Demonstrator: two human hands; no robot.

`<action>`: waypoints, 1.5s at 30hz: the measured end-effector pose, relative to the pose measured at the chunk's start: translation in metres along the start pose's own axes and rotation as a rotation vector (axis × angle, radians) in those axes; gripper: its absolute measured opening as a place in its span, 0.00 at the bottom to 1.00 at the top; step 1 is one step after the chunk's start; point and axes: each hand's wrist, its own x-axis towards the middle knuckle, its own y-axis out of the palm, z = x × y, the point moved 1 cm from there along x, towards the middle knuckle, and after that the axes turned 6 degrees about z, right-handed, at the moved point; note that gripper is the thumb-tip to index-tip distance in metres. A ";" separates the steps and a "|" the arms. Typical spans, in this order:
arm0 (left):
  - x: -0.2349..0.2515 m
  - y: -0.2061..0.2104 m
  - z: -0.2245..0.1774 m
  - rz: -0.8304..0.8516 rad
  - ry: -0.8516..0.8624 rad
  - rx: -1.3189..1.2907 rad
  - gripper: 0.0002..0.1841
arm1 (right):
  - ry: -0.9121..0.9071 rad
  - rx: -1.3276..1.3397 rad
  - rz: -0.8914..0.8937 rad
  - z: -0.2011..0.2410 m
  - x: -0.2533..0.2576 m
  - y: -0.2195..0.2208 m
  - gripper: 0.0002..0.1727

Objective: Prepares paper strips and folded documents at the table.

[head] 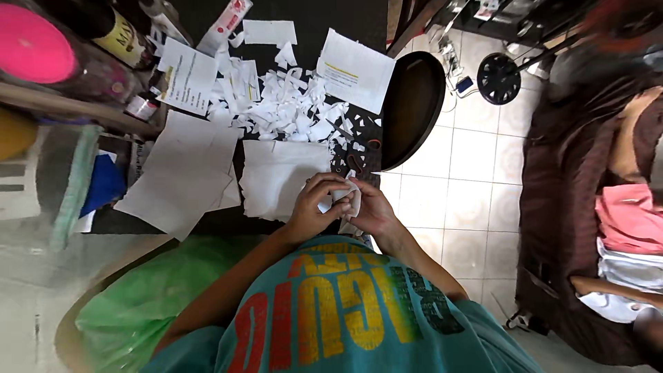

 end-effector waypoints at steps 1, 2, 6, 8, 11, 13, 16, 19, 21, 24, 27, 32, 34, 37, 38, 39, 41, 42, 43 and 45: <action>-0.001 -0.001 0.001 -0.006 0.010 -0.006 0.15 | 0.003 -0.008 0.007 0.000 0.000 0.001 0.22; -0.001 -0.001 0.002 -0.017 0.024 -0.011 0.13 | 0.008 -0.011 0.022 -0.001 0.001 0.002 0.22; 0.002 -0.003 0.003 -0.049 0.056 0.093 0.07 | 0.060 0.061 0.076 -0.003 0.002 0.001 0.21; 0.005 -0.005 0.000 -0.048 0.053 0.168 0.07 | 0.079 0.110 0.111 -0.004 0.003 0.000 0.21; 0.013 -0.009 -0.012 -0.051 0.012 0.243 0.08 | 0.087 0.082 0.145 -0.005 0.004 -0.003 0.20; 0.020 -0.012 -0.023 -0.046 -0.065 0.304 0.08 | 0.064 -0.041 0.086 -0.005 0.003 -0.003 0.21; 0.031 -0.019 -0.040 -0.009 -0.249 0.271 0.08 | -0.026 -0.258 0.020 -0.008 0.001 -0.003 0.25; 0.040 -0.028 -0.055 0.010 -0.398 0.200 0.06 | -0.192 -0.411 0.041 -0.010 0.001 -0.006 0.29; 0.041 -0.031 -0.056 -0.006 -0.453 0.130 0.05 | -0.266 -0.473 0.078 -0.010 0.001 -0.009 0.30; 0.038 -0.036 -0.050 -0.042 -0.502 0.043 0.05 | -0.352 -0.626 0.060 -0.009 -0.002 -0.009 0.17; 0.029 -0.040 -0.044 -0.046 -0.555 -0.023 0.06 | -0.432 -0.817 -0.082 -0.007 -0.005 -0.003 0.08; 0.013 -0.047 -0.040 -0.009 -0.675 -0.048 0.08 | -0.456 -1.079 -0.113 -0.001 -0.004 0.010 0.07; 0.010 -0.050 -0.038 -0.021 -0.704 0.021 0.09 | -0.443 -1.141 -0.119 0.000 -0.002 0.015 0.07; 0.004 -0.055 -0.034 -0.069 -0.690 0.129 0.05 | -0.438 -1.260 -0.157 0.001 0.000 0.022 0.08; 0.001 -0.058 -0.032 -0.081 -0.684 0.150 0.06 | -0.448 -1.289 -0.168 0.001 0.001 0.022 0.09; -0.002 -0.061 -0.029 -0.090 -0.673 0.160 0.07 | -0.453 -1.305 -0.181 0.001 0.002 0.020 0.09; -0.010 -0.068 -0.020 -0.089 -0.659 0.200 0.09 | -0.465 -1.322 -0.196 0.000 0.006 0.016 0.08; -0.009 -0.070 -0.023 -0.100 -0.671 0.219 0.09 | -0.473 -1.345 -0.200 0.000 0.009 0.014 0.08; -0.008 -0.071 -0.025 -0.108 -0.680 0.256 0.09 | -0.480 -1.378 -0.208 0.000 0.012 0.011 0.08; -0.006 -0.076 -0.024 -0.117 -0.653 0.332 0.10 | -0.481 -1.458 -0.241 0.001 0.020 0.009 0.09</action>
